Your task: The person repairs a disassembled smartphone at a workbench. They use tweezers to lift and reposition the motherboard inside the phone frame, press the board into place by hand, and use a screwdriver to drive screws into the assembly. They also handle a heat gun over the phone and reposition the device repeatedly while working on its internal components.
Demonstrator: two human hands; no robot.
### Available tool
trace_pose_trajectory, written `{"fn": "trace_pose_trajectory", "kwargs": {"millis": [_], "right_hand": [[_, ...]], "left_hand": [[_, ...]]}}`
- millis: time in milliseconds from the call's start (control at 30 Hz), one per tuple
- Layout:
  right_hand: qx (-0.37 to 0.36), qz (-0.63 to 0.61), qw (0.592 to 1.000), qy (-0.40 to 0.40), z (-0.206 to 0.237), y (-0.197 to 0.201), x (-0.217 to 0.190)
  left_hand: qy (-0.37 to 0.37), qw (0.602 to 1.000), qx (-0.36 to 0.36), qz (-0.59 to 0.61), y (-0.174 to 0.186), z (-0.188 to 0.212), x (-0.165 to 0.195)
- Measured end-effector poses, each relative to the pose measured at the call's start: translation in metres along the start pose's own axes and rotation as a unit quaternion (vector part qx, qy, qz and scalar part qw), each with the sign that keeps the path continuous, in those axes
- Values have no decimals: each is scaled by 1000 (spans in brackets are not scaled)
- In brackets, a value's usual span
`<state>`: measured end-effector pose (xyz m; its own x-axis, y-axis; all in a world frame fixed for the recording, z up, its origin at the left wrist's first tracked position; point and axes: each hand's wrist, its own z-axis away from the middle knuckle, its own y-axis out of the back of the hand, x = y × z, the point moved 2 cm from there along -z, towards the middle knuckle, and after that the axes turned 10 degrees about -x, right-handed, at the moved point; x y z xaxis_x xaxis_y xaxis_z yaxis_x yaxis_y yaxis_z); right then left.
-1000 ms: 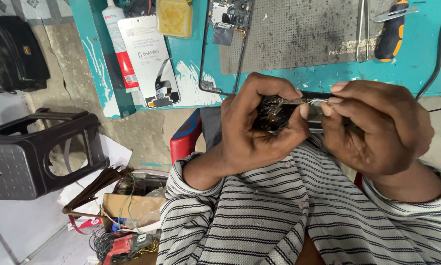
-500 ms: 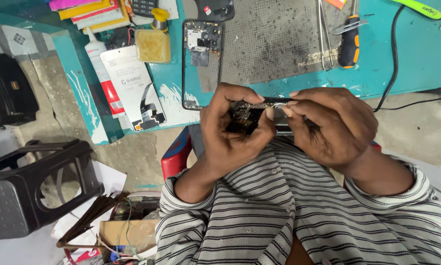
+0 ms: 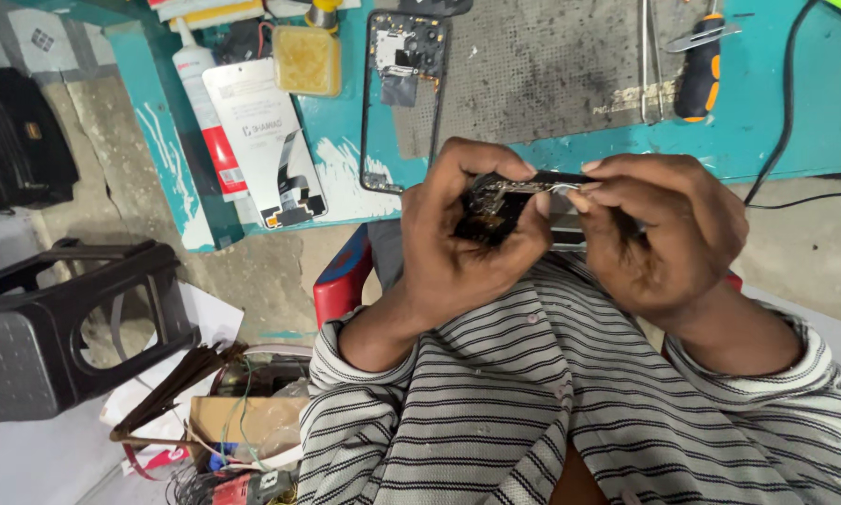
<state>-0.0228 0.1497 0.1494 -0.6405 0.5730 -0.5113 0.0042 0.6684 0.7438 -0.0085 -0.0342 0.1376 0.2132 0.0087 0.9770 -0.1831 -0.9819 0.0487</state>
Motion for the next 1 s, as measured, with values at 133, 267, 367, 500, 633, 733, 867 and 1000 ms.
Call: {"fn": "trace_pose_trajectory", "kwargs": {"millis": [133,267,367,500,633,733,867,1000], "right_hand": [[-3,-12,1000,-13,2,-1,-1],[-3,-36,999,-30,4,-2,0],[-10,-34,999,-31,6,-1,-1],[-21,-23,999,-31,7,1,-1],[-19,-15,999,-21,8,0,1],[-13,-13,1000,-15,10,-2,3],[-7,-6,1000,-9,12,-3,5],[-11,1,1000,-5,12,-1,5]], "left_hand": [[-3,1000,-8,14,2,1,0],[-3,1000,-14,23,3,1,1],[-8,1000,-13,23,3,1,1],[4,999,-16,29,3,2,1],[3,1000,-14,28,2,3,2],[-4,1000,-14,18,2,3,2],[-25,1000,-15,6,2,2,1],[-26,1000,-15,1,2,1,1]]}}
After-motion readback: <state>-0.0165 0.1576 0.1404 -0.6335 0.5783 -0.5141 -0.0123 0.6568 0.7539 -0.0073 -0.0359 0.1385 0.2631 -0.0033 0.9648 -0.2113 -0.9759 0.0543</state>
